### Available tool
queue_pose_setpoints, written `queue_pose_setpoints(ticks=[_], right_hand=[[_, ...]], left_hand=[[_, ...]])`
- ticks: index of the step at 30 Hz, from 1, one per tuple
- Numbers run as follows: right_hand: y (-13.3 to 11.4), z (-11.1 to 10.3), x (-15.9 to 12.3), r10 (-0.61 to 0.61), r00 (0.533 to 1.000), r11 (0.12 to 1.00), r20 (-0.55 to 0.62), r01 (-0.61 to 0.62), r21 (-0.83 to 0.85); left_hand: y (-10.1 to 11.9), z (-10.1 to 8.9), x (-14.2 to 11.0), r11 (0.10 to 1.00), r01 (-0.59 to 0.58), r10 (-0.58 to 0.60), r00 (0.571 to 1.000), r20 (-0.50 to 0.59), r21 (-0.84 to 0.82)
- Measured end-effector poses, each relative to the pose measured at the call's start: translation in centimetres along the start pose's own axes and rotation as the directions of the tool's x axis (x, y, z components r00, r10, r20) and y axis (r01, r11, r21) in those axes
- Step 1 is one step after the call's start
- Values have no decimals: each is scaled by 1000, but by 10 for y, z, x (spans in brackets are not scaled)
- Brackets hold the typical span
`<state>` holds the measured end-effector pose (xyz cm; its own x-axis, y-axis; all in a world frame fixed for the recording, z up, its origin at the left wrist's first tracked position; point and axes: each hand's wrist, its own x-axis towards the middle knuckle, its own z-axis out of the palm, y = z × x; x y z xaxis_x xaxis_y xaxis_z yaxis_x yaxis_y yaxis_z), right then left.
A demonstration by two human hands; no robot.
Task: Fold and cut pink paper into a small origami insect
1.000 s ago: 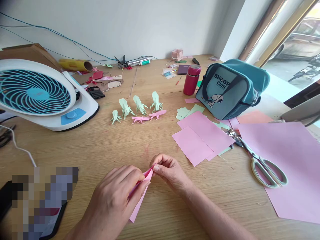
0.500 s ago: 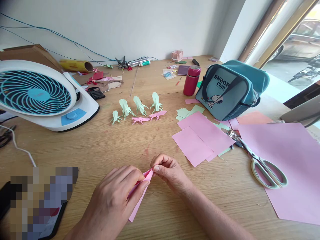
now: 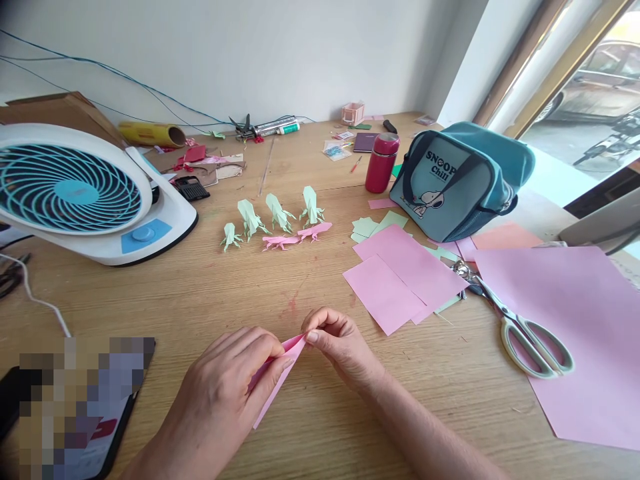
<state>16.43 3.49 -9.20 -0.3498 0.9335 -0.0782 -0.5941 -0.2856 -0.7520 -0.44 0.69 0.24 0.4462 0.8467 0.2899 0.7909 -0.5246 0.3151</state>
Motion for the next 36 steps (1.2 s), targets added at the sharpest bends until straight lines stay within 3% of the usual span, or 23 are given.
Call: queue_pose_setpoints(ticks=[22,36], right_hand=[[1,-1,0,-18,1000,999,-20,17,-33],[2,1,0,-68,996,996,-63,64,-67]], left_hand=[[-1,0,0,1000,8,-8,1000,13,-8],[-14,-10,6,987,160,-159,984,84,-5]])
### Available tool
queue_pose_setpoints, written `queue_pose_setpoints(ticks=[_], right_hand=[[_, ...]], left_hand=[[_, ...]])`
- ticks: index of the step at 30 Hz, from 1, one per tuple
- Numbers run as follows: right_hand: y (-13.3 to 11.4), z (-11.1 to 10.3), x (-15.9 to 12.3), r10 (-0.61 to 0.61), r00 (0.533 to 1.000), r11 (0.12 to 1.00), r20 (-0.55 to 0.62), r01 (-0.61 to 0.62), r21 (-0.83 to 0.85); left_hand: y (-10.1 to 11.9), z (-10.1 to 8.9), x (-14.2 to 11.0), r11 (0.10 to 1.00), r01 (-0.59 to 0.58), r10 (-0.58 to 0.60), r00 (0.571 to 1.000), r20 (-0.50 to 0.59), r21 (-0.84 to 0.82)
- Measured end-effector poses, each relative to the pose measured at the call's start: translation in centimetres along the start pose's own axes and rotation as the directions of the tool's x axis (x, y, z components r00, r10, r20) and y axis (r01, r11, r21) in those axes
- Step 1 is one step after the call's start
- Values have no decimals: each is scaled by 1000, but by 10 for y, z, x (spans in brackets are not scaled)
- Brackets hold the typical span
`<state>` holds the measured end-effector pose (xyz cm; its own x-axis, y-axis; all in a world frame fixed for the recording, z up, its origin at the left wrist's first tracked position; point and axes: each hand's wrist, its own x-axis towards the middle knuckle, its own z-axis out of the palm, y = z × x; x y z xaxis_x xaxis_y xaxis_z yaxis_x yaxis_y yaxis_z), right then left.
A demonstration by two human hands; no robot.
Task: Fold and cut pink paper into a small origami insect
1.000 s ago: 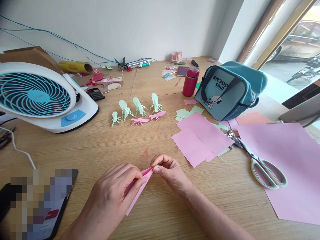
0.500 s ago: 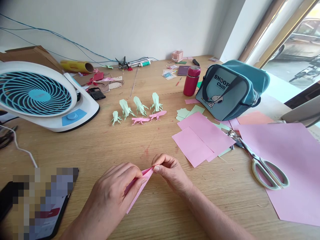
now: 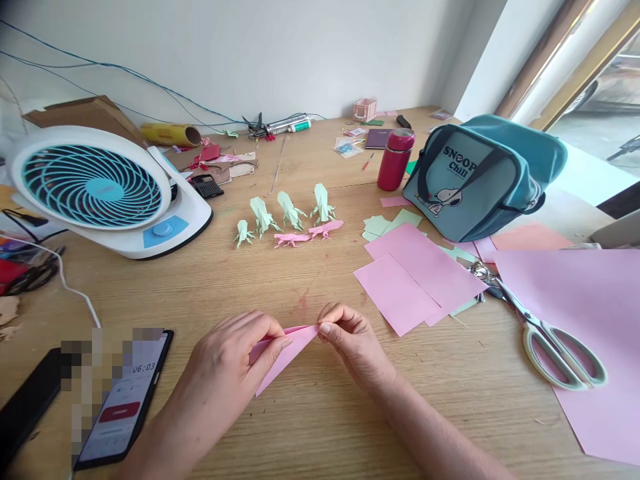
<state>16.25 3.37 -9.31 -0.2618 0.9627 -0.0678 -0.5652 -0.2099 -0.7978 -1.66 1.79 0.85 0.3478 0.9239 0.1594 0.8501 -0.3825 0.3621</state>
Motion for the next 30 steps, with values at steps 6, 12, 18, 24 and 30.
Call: queue_pose_setpoints(ticks=[6,12,18,24,30], right_hand=[[0,2,1,-26,998,1000,-56,26,0],[-1,3,1,-32,997,999,-70,31,-16],[-3,4,0,-47,997,999,-68,45,-28],[-5,3,0,-72,995,996,-65,69,-52],[-6,3,1,-88,994,995,-64,84,-56]], left_hand=[[-3,2,3,999,39,-39,999,-36,-3],[-4,3,3,1000,11,-12,996,-92,-11],[-6,4,3,999,-41,38,994,-98,-30],[-7,3,3,997,-65,61,993,-106,-36],[-4,0,4,996,-83,78,989,-128,-37]])
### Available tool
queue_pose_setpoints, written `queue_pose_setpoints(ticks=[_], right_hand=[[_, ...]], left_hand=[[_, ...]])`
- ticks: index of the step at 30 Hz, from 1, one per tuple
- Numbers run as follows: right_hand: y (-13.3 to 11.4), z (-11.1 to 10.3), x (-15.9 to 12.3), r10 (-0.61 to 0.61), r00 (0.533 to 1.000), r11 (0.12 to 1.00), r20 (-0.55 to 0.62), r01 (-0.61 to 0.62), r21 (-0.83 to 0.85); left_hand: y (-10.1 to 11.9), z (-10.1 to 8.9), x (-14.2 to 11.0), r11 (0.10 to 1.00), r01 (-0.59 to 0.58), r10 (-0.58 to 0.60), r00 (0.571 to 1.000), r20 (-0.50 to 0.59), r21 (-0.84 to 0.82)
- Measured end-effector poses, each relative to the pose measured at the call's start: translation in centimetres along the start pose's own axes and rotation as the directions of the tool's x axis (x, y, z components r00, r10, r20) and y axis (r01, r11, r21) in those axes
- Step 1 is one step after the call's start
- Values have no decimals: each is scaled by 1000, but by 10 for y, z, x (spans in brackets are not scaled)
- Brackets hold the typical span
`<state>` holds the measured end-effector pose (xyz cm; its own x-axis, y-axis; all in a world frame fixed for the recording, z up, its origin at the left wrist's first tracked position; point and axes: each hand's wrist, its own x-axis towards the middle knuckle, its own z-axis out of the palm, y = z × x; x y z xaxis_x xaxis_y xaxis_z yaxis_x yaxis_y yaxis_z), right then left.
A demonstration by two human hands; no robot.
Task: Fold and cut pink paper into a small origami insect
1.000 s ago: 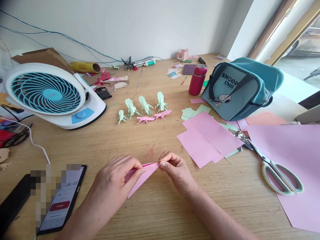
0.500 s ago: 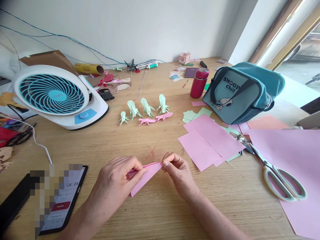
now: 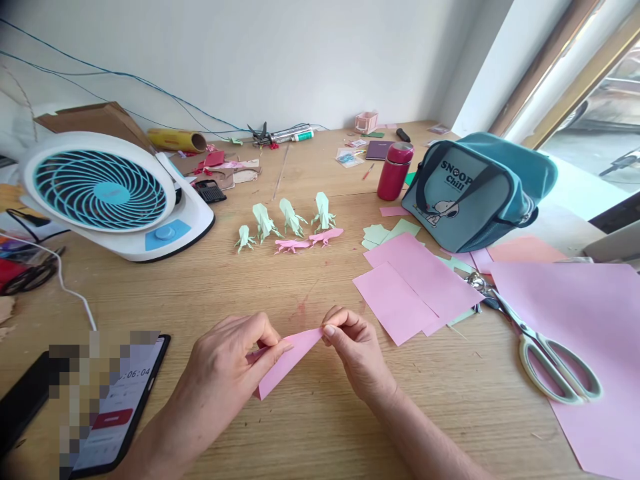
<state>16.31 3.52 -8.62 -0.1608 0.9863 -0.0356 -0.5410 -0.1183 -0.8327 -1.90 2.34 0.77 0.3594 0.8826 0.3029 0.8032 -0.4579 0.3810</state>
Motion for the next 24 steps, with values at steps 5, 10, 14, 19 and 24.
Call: queue_pose_setpoints(ticks=[5,10,14,19,24], right_hand=[[-1,0,0,-18,1000,1000,-1,18,-24],[0,-1,0,-30,1000,999,6,30,-45],[2,-2,0,-40,999,997,24,42,-65],[6,-4,-1,9,1000,998,26,-8,-54],[10,-4,-2,49,996,996,80,-42,-80]], left_hand=[[0,0,0,999,-10,11,1000,8,-36],[-2,1,-1,1000,-30,30,996,88,-11],[-3,1,-1,1000,6,-4,989,149,-16],[-2,2,-2,999,3,2,990,138,-37],[2,4,-2,1000,-14,16,992,128,-16]])
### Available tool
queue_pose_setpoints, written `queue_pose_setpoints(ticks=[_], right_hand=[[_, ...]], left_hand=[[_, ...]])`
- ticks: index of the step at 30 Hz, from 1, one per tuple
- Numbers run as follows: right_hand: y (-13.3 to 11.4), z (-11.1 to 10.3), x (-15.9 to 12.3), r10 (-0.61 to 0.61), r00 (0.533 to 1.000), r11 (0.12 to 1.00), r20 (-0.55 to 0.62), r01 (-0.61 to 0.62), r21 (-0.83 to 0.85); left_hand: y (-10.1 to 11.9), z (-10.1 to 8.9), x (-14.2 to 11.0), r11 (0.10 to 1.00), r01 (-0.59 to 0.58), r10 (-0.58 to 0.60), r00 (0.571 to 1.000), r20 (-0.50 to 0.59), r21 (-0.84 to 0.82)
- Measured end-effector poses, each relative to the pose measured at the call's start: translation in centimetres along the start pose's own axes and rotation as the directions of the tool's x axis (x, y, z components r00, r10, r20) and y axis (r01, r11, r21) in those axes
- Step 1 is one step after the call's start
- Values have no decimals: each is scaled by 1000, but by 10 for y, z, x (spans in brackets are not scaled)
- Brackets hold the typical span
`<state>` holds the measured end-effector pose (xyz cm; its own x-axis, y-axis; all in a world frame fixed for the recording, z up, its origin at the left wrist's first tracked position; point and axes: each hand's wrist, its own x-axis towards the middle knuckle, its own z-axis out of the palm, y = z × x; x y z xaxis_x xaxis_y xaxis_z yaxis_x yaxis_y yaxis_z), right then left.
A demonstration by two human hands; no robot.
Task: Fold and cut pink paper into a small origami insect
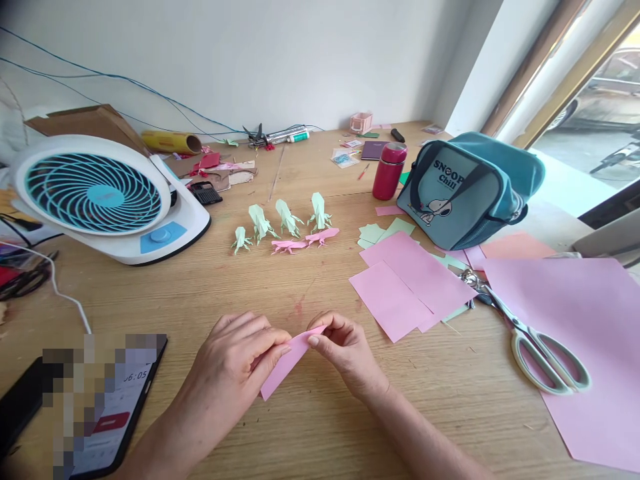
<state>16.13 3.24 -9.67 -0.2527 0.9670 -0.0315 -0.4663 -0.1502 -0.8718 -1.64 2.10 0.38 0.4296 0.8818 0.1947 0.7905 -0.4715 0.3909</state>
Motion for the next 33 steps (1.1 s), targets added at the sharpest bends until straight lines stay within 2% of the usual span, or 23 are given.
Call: queue_pose_setpoints(ticks=[20,23,28,33], right_hand=[[-3,0,2,-8,1000,997,-18,6,-75],[-10,-1,3,4,999,991,48,3,-137],[-19,-4,1,63,977,922,206,22,-385],[-21,-4,2,-30,983,928,183,95,-361]], left_hand=[[0,-1,2,999,38,-38,998,59,4],[-1,0,3,1000,17,-17,996,86,1],[-1,0,4,999,-31,35,992,123,-28],[-3,-13,3,998,33,-26,993,111,-57]])
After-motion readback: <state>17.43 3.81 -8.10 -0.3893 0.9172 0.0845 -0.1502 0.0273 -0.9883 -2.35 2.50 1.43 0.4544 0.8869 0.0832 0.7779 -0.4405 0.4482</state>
